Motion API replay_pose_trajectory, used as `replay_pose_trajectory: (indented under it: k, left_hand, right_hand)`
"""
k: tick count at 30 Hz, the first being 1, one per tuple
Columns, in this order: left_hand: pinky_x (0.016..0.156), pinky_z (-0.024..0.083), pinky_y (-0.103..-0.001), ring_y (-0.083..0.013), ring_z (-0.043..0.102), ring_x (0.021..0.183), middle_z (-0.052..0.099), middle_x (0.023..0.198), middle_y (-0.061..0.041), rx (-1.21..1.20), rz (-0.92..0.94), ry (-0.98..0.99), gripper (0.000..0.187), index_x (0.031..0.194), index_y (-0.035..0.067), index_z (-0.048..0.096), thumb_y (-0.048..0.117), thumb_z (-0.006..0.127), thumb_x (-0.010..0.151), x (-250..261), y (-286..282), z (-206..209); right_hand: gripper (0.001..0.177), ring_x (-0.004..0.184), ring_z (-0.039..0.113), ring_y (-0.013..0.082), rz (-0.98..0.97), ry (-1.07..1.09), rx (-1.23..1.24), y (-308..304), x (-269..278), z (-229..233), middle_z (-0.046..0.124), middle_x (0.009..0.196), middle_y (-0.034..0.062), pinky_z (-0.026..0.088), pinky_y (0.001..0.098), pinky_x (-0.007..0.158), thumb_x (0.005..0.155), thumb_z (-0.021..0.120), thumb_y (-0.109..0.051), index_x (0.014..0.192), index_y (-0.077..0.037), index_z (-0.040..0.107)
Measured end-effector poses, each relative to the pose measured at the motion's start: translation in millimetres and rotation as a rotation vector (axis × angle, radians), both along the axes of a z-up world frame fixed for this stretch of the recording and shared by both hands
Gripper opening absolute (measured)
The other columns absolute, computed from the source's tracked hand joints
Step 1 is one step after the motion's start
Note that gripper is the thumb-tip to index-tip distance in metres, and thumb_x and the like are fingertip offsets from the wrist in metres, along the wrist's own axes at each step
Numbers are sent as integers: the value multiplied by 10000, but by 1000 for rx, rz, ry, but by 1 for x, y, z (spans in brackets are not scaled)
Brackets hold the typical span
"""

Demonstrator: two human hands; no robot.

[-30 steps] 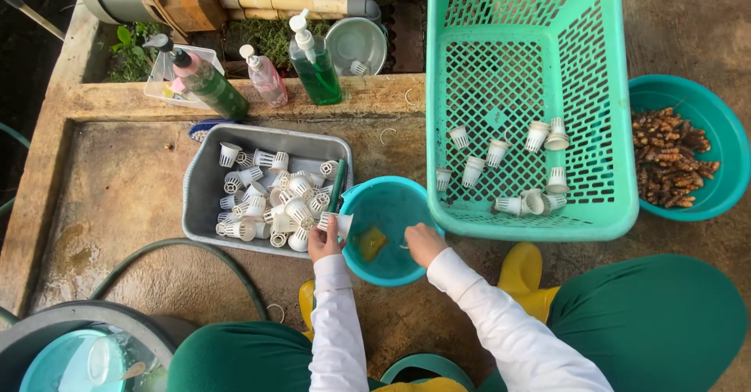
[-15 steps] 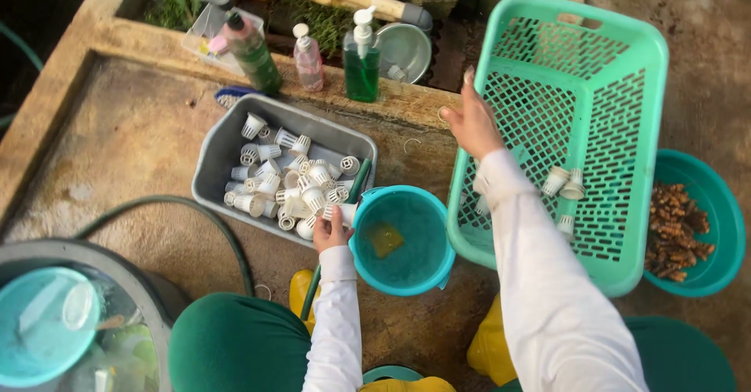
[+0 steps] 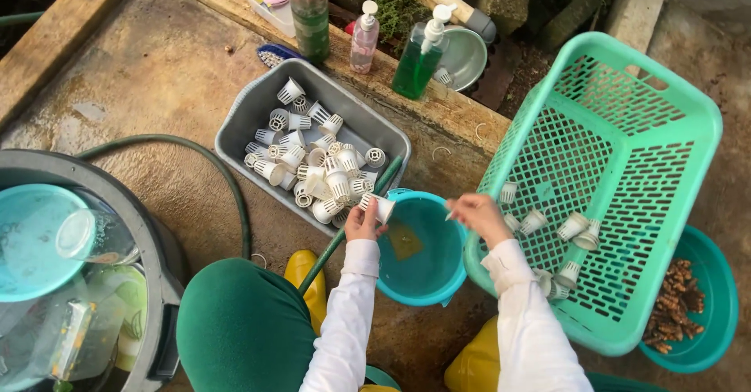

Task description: Washing and scrubbing small plastic hydroponic net pots in a bucket of water.

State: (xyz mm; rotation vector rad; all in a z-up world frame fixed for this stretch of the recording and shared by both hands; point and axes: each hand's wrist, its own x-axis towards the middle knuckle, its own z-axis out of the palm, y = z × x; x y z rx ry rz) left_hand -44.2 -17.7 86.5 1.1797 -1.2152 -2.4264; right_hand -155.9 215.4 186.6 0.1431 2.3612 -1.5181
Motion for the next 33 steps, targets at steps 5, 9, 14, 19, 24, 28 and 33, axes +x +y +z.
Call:
replay_pose_trajectory:
  k: [5,9,14,19,24,28,33]
  left_hand:
    - [590,568,-351,-179,676,748,673,959,-38,249,53,21,346,1051,81,652,395,744,937,1,4,-6]
    - [656,587,-383,-235,690,781,729,978,-102,508,80,78,399,1115,72,688,432,695,942,-7,-4,22]
    - [915,556,-462,-340,635,1122,606,1311,-165,431,255,225,586,1381,58,483,433,656,965,-23,-37,-5]
    - [1094,469,-477,-332,527,1357,386,1587,-106,307,237,218,901,1578,230,39,306,675,944,-17,-50,-16]
    - [903,558,-403,-245,635,1191,549,1466,-91,-49,-75,94,641,1526,150,382,212,668,955,-7,-31,8]
    - [803,568,-346,-194,676,1059,641,1339,-72,-142,-178,80,464,1402,109,562,200,673,961,3,-14,23]
    - [737,565,-295,-144,698,953,710,1224,-41,-297,-345,73,361,1308,99,608,214,643,968,6,4,30]
  right_hand:
    - [290,705,689,152,172,79,455,-5,-77,51,723,719,49,549,300,697,822,878,-306,759,-52,752]
    - [1169,1015,704,236,70,532,180,29,-192,45,633,1211,268,592,328,789,715,951,-123,1494,116,113]
    - [1013,993,706,233,-53,556,211,17,-172,76,607,1279,235,605,337,789,779,917,-103,1514,48,236]
    - [442,811,674,158,-45,445,88,82,-119,37,747,1053,117,554,302,732,945,797,-101,1337,9,625]
    - [218,835,749,208,183,369,465,183,-57,-48,780,908,107,578,329,774,882,735,-74,1097,-78,772]
    - [402,1082,695,337,209,129,649,228,-34,-172,710,1204,161,536,408,947,853,728,-63,1250,-124,707]
    - [714,1159,577,460,88,160,753,189,11,-201,589,1289,269,488,492,948,706,819,-64,1368,-23,557]
